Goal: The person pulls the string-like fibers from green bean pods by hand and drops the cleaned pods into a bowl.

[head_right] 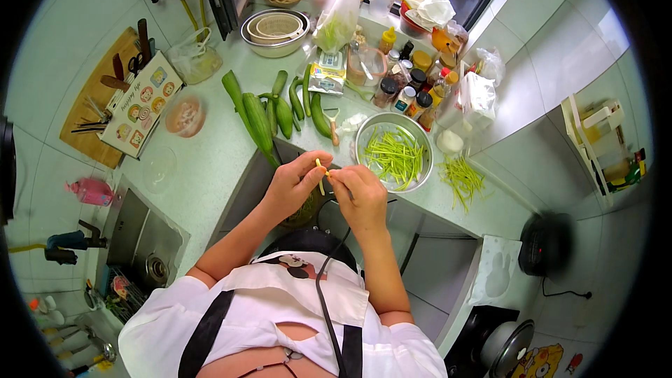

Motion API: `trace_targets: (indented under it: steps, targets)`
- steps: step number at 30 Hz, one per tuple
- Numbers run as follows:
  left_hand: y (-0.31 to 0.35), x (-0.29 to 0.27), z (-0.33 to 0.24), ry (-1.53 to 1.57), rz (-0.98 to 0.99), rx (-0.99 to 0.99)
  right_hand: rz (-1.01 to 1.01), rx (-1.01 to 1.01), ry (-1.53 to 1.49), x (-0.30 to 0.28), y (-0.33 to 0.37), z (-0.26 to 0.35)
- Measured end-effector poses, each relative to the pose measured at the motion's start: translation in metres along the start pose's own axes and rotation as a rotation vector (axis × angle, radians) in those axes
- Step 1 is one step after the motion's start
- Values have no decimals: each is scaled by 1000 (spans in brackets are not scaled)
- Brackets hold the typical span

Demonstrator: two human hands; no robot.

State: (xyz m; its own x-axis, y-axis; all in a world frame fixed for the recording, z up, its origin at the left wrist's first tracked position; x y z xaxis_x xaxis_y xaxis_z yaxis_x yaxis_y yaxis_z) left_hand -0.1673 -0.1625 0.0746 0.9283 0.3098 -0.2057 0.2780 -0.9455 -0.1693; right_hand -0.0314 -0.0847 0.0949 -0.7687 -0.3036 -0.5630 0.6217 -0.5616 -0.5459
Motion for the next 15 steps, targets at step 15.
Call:
trace_targets:
  steps: [15]
  targets:
    - [-9, -9, 12, 570, -33, 67, 241, 541, -653, 13, 17, -30]
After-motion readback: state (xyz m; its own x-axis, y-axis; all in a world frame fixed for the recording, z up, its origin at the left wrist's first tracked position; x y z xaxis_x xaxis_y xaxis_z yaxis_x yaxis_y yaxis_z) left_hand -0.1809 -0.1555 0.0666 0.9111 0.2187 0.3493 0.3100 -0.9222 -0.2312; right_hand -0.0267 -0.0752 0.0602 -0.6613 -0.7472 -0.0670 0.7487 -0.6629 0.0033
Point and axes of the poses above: each hand's wrist, its own y-axis away from the middle knuckle, its own x-axis out of the palm, z = x × y, the point moved 1 cm from there along -y, towards the middle knuckle, and after that the axes turned 5 degrees about z, right-handed, at the moved point
